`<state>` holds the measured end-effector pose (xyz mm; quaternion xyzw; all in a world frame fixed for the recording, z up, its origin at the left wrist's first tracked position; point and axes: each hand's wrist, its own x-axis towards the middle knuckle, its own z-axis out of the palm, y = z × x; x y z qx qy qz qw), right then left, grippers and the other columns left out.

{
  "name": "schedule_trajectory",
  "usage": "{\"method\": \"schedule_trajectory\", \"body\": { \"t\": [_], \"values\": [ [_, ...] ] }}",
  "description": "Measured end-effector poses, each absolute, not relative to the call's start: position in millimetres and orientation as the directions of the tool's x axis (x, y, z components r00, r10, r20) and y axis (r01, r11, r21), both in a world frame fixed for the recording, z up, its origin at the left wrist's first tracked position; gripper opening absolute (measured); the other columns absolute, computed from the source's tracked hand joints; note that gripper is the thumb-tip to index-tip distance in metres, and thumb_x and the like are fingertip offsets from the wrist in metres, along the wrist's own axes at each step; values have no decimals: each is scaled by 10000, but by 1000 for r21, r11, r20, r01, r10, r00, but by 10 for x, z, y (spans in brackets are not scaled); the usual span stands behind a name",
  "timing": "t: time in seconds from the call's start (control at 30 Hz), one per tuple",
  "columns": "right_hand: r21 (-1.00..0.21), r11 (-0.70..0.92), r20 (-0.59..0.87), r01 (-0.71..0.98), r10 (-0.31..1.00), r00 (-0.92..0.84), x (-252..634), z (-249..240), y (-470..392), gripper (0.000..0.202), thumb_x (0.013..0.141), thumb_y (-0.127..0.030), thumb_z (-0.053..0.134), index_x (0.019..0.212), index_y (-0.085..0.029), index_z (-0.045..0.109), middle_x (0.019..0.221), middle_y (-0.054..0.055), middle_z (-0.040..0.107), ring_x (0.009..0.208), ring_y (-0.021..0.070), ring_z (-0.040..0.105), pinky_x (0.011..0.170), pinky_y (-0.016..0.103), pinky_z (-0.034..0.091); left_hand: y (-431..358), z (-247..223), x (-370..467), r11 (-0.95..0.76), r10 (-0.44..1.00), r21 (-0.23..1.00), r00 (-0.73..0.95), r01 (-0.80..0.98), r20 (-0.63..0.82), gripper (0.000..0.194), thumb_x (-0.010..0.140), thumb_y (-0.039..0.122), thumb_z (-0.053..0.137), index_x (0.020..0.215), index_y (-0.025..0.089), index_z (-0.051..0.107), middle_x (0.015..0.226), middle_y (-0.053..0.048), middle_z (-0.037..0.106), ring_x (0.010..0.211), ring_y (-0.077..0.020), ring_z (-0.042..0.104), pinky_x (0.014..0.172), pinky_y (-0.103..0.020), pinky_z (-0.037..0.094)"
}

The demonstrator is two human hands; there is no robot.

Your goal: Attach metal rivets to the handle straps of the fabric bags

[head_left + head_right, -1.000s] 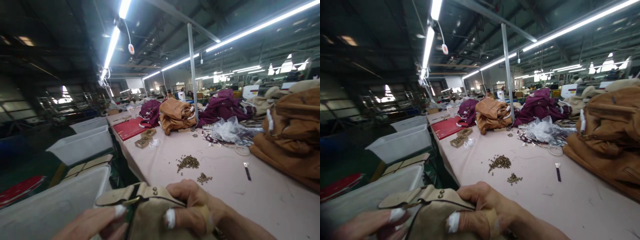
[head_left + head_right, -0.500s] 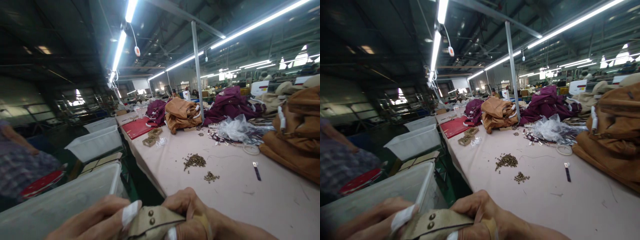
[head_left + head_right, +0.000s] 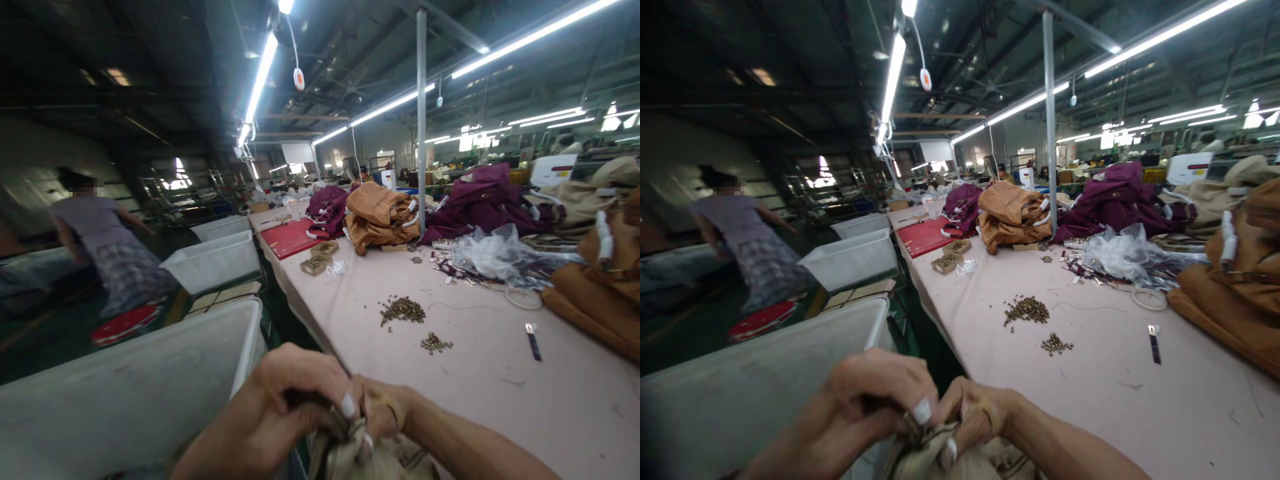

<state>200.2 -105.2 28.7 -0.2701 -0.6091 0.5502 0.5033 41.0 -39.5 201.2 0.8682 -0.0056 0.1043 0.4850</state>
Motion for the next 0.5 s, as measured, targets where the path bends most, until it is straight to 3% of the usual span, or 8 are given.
{"method": "schedule_trajectory", "body": {
  "t": [0.13,0.33,0.43,0.5],
  "values": [
    [-940,126,230,-318,920,-317,2102,114,-893,596,602,-658,883,684,-107,670,655,10,595,667,159,587,632,285,501,-183,1659,445,-404,335,913,919,-60,208,117,828,241,786,839,125,792,811,-104,733,736,-200,667,662,-272,507],
    [-956,38,129,-291,945,-301,2316,191,-1157,420,767,-491,840,797,-93,712,740,28,657,761,182,642,721,303,545,-180,1314,657,-335,539,942,816,-18,207,86,787,157,756,840,101,794,830,-96,754,744,-182,657,697,-259,504],
    [-993,95,91,-68,994,57,2355,235,-1416,423,817,-455,804,1048,-108,730,927,85,730,896,232,681,811,349,574,-166,1008,873,-320,613,947,765,13,197,87,778,152,736,823,101,790,810,-83,757,747,-179,656,695,-250,497],
    [-987,81,128,139,920,370,2325,185,-1607,460,848,-440,776,1175,-127,697,1026,126,743,926,252,700,829,371,587,-149,781,1011,-297,617,955,768,25,172,92,780,162,726,817,99,783,808,-81,755,757,-181,658,707,-253,497]
  ]
}}
